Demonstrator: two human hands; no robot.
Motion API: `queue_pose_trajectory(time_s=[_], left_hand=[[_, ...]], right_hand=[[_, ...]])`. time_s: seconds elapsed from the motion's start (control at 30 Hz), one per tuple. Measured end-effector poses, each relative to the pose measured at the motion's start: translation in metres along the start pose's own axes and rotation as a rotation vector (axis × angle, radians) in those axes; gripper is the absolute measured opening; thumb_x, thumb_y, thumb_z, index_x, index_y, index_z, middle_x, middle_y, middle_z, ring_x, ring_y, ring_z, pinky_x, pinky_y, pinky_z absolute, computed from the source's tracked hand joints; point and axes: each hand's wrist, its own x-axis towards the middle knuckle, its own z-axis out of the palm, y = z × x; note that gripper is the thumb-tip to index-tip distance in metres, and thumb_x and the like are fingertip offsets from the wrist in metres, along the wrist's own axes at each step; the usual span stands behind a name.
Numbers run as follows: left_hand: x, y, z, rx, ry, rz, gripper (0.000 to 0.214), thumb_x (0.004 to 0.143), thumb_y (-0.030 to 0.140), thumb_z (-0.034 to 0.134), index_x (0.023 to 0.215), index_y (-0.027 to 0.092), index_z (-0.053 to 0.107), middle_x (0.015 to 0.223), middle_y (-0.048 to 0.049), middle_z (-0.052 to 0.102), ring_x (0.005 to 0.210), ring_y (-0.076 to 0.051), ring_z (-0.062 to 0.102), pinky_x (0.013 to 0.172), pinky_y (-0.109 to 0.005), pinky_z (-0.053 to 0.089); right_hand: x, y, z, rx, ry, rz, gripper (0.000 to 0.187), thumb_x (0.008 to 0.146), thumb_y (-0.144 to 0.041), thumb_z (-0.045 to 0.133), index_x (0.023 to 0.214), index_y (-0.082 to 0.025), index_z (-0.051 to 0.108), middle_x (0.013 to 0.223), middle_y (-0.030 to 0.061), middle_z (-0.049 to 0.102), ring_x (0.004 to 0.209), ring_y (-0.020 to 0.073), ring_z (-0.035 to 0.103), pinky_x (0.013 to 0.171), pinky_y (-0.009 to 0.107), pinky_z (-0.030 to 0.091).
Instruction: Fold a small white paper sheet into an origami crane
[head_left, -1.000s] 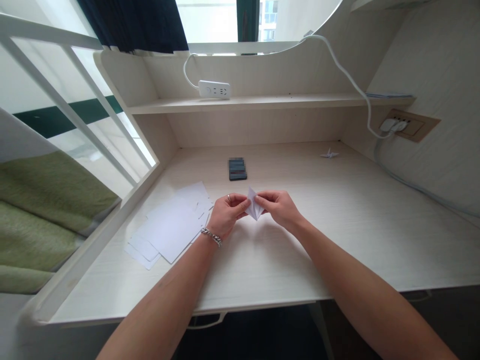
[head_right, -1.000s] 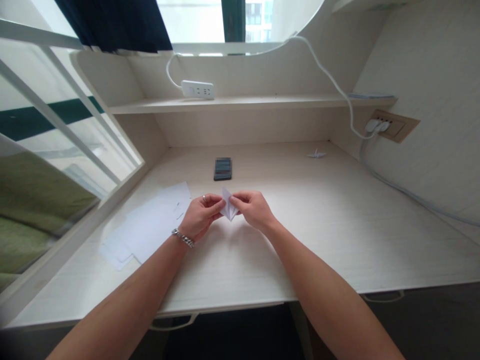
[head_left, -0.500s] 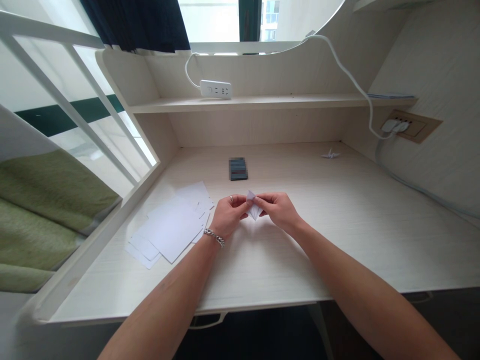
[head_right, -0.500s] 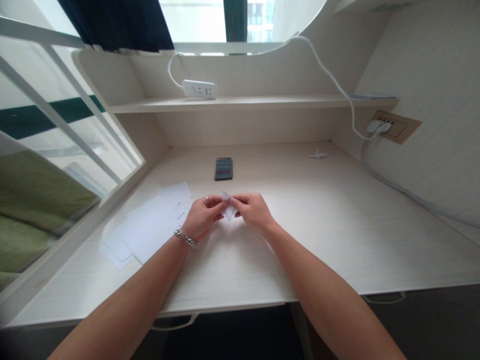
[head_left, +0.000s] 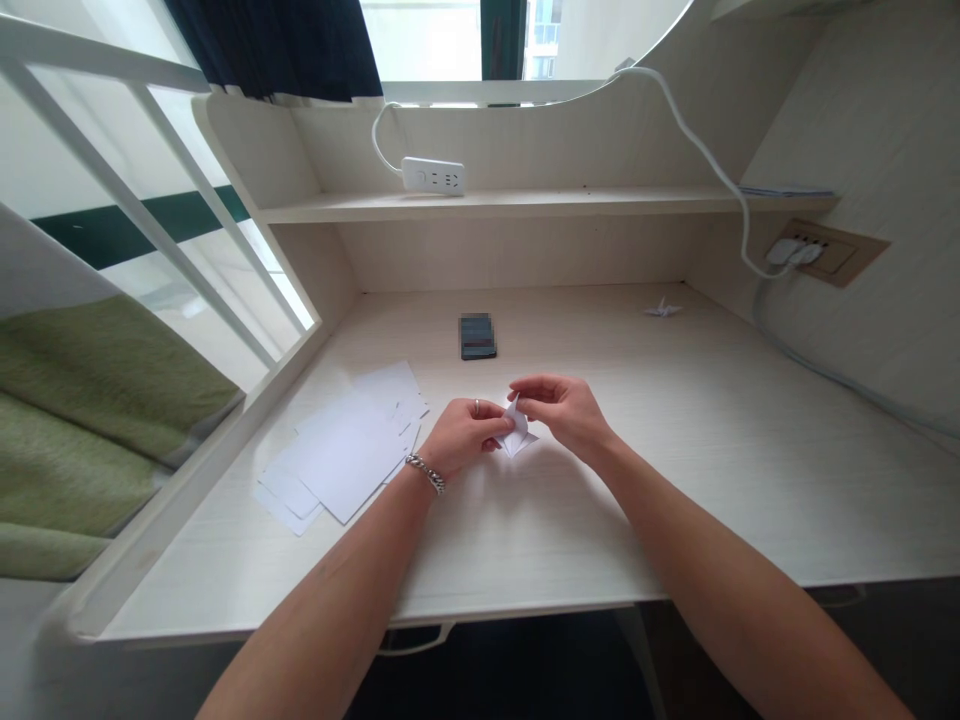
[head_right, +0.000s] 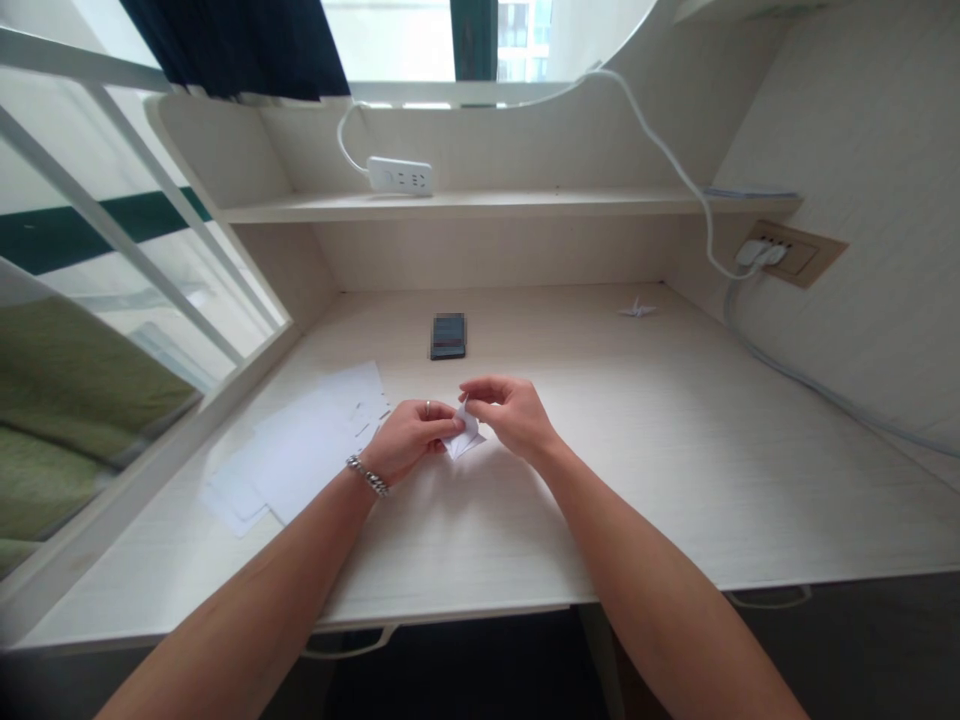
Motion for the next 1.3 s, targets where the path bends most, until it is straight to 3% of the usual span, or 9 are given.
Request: queue_pose_trajectory(time_s=[0.47,0.7,0.83,1.0,1.13,1.3], left_hand=[[-0.002,0.003,-0.003,-0.006,-0.025,-0.066,0.013,0.059,0.021,0.077,0.060,0.013,0.067,0.056,-0.0013,0.057,0.051,-0.009,0.048,0.049,-0.023,0.033],[-0.002,0.002,-0.003,0.051,-0.033,-0.066,0.012,0.061,0.021,0.074,0.064,0.011,0.068,0.057,-0.0004,0.057,0.052,-0.008,0.048,0.050,-0.022,0.034],[-0.002,0.001,-0.002,0.105,-0.043,-0.048,0.012,0.062,0.022,0.074,0.065,0.012,0.068,0.056,0.0001,0.056,0.050,-0.007,0.046,0.049,-0.022,0.033],[-0.002,0.000,0.000,0.146,-0.053,-0.007,0.014,0.064,0.025,0.073,0.065,0.012,0.068,0.054,0.0008,0.056,0.050,-0.008,0.046,0.049,-0.022,0.033],[-0.002,0.001,0.000,0.124,0.006,0.040,0.018,0.065,0.029,0.075,0.070,0.012,0.069,0.060,-0.0010,0.061,0.053,-0.008,0.051,0.051,-0.022,0.038],[0.000,0.001,0.000,0.027,0.175,0.126,0.034,0.064,0.041,0.078,0.079,0.011,0.071,0.069,-0.0047,0.067,0.060,-0.012,0.058,0.054,-0.023,0.045]], right_hand=[[0.000,-0.006,-0.001,-0.018,0.098,0.018,0.023,0.068,-0.030,0.072,0.086,-0.015,0.073,0.075,0.0064,0.072,0.069,0.0176,0.066,0.061,0.030,0.053],[0.000,-0.001,-0.004,-0.057,-0.062,-0.031,0.036,0.064,-0.031,0.080,0.095,-0.016,0.071,0.081,0.0063,0.072,0.077,0.0188,0.066,0.071,0.033,0.053],[0.001,0.005,-0.002,-0.051,-0.013,-0.060,0.025,0.069,-0.033,0.076,0.087,-0.016,0.072,0.070,0.0038,0.070,0.066,0.0164,0.064,0.064,0.031,0.052],[0.001,0.002,0.001,-0.094,0.060,-0.112,0.026,0.074,-0.038,0.072,0.089,-0.017,0.072,0.070,0.0041,0.070,0.065,0.0166,0.064,0.062,0.030,0.052],[0.002,0.000,-0.002,-0.092,0.071,-0.028,0.035,0.078,-0.048,0.066,0.094,-0.017,0.070,0.078,0.0063,0.071,0.070,0.0173,0.066,0.059,0.028,0.052],[0.002,0.005,-0.003,-0.112,-0.124,0.118,0.037,0.073,-0.043,0.073,0.098,-0.016,0.067,0.077,0.0064,0.071,0.070,0.0176,0.065,0.060,0.029,0.052]])
